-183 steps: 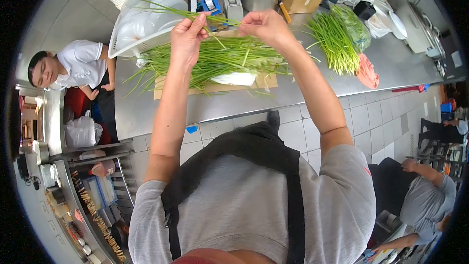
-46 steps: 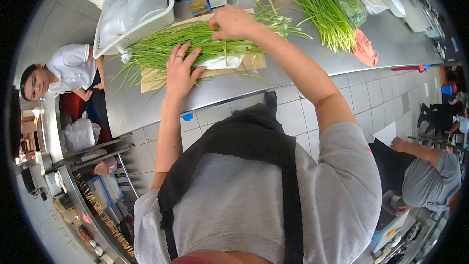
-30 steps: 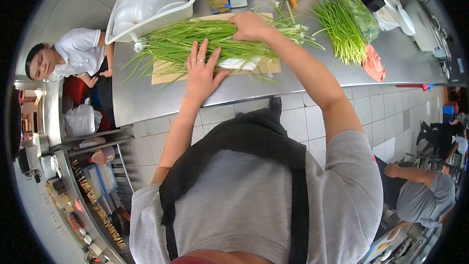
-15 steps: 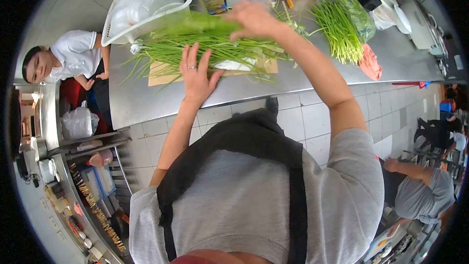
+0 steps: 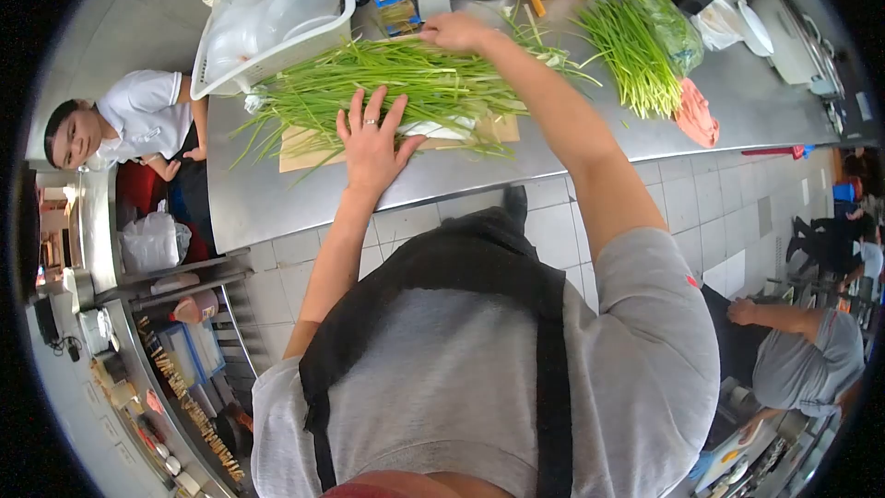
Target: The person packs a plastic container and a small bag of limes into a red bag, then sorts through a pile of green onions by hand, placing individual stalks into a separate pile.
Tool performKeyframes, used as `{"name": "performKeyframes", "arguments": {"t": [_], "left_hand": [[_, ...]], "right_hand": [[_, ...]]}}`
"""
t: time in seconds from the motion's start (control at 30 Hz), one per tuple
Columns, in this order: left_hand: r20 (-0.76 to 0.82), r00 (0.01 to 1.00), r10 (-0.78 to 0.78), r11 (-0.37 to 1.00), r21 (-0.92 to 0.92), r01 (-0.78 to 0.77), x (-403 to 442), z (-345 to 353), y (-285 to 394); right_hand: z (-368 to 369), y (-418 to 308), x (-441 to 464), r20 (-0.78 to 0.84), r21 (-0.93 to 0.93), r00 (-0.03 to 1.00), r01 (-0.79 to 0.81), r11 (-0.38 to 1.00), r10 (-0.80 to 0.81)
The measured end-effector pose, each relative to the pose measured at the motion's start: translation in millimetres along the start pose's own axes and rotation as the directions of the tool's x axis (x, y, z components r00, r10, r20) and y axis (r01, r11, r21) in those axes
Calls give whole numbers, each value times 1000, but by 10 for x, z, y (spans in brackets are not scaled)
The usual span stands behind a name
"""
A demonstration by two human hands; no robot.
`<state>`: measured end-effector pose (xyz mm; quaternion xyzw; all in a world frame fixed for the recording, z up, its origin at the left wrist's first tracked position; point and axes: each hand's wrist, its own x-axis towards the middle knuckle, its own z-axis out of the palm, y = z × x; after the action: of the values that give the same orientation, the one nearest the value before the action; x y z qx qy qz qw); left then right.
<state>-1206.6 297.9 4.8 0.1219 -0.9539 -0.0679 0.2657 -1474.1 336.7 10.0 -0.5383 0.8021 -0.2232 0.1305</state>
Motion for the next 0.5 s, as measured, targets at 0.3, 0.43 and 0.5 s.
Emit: {"name": "performKeyframes", "arguments": {"t": [0.3, 0.43, 0.5], "left_hand": [[-30, 999, 9, 999, 39, -8, 8, 2, 6], [-37, 999, 4, 1000, 29, -3, 5, 33, 1], [-42, 999, 18, 1000, 23, -17, 10, 36, -7]], "right_hand": [[-278, -549, -93, 517, 62, 852, -133, 989, 82], [-265, -658, -203, 458, 322, 869, 30, 946, -184], [-196, -648, -164, 380, 144, 919, 53, 988, -105]]}}
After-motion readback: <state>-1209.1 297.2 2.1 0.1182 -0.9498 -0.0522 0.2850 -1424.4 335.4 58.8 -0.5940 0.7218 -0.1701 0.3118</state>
